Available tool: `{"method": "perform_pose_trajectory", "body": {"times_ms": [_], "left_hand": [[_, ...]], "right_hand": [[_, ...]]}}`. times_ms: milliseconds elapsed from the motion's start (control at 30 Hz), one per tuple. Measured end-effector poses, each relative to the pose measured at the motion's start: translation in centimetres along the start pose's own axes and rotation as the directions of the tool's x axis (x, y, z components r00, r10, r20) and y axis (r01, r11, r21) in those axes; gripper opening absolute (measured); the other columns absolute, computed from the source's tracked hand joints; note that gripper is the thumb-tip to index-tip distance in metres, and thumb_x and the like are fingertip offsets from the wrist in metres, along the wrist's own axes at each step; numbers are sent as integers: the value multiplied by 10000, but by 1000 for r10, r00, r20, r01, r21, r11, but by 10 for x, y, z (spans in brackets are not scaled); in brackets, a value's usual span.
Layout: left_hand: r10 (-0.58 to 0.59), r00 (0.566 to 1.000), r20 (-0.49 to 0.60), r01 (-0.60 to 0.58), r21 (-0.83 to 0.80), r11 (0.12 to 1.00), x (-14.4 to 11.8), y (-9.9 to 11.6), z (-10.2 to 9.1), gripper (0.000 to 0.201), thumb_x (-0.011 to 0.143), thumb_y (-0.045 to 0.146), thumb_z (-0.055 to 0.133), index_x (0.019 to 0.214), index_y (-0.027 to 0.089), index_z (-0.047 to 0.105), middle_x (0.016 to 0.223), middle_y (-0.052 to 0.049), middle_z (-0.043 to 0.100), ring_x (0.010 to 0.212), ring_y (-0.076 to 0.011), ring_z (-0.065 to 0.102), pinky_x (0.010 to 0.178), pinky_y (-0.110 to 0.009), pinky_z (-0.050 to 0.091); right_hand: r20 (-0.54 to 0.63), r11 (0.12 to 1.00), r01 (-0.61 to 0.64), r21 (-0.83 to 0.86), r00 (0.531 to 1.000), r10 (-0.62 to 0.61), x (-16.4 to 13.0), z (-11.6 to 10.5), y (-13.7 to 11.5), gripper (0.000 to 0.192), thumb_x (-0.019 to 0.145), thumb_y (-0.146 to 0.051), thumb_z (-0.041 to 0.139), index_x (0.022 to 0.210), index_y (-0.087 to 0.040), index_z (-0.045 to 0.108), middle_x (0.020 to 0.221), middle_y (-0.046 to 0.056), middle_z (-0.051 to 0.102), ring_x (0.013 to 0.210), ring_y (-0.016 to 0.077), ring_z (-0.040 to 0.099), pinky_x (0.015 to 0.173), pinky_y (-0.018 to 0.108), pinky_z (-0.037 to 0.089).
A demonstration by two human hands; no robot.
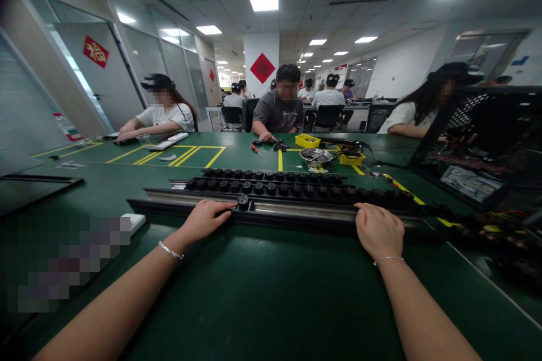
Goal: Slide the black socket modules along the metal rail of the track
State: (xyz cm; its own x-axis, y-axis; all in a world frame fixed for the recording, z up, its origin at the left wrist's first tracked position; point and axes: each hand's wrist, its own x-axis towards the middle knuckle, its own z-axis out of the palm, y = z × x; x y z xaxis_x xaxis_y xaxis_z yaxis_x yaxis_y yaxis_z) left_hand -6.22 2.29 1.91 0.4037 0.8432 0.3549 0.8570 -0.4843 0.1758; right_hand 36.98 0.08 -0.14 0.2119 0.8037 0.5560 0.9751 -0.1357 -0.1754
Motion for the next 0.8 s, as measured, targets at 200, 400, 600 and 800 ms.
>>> {"method": "perform_pose_trajectory", "body": {"times_ms": [200,400,600,800], "left_hand": [[11,999,37,-13,43,999,0,0,-1,357,895,390,456,1227,343,578,1129,29,685,1005,-188,633,917,-351,420],[14,999,50,-16,34,999,0,1,-2,370,889,376,465,1243,340,565,1124,12,687,1006,-196,629,911,-363,418],[20,998,66,-23,47,999,0,1,-3,379,886,372,469,1254,347,555,1118,7,687,1025,-210,620,902,-373,419],[24,995,94,-30,65,997,-1,0,-4,397,888,389,468,1280,361,523,1127,2,679,1043,-216,606,911,-386,404]], "right_hand": [[6,1000,-2,-16,1000,2,-1,-1,-2,434,874,-290,271,1044,-215,663,1119,70,660,1075,250,547,900,449,380],[-25,1000,9,3,1000,-9,-1,0,-1,418,867,-290,289,1030,-219,667,1103,71,666,1058,252,554,901,450,378],[6,999,10,-30,1000,-9,0,0,0,442,879,-301,262,1054,-210,658,1125,67,659,1072,247,552,897,437,381],[5,999,4,-38,1000,-3,1,2,1,436,878,-305,263,1053,-224,654,1127,53,658,1083,241,550,904,429,381]]}}
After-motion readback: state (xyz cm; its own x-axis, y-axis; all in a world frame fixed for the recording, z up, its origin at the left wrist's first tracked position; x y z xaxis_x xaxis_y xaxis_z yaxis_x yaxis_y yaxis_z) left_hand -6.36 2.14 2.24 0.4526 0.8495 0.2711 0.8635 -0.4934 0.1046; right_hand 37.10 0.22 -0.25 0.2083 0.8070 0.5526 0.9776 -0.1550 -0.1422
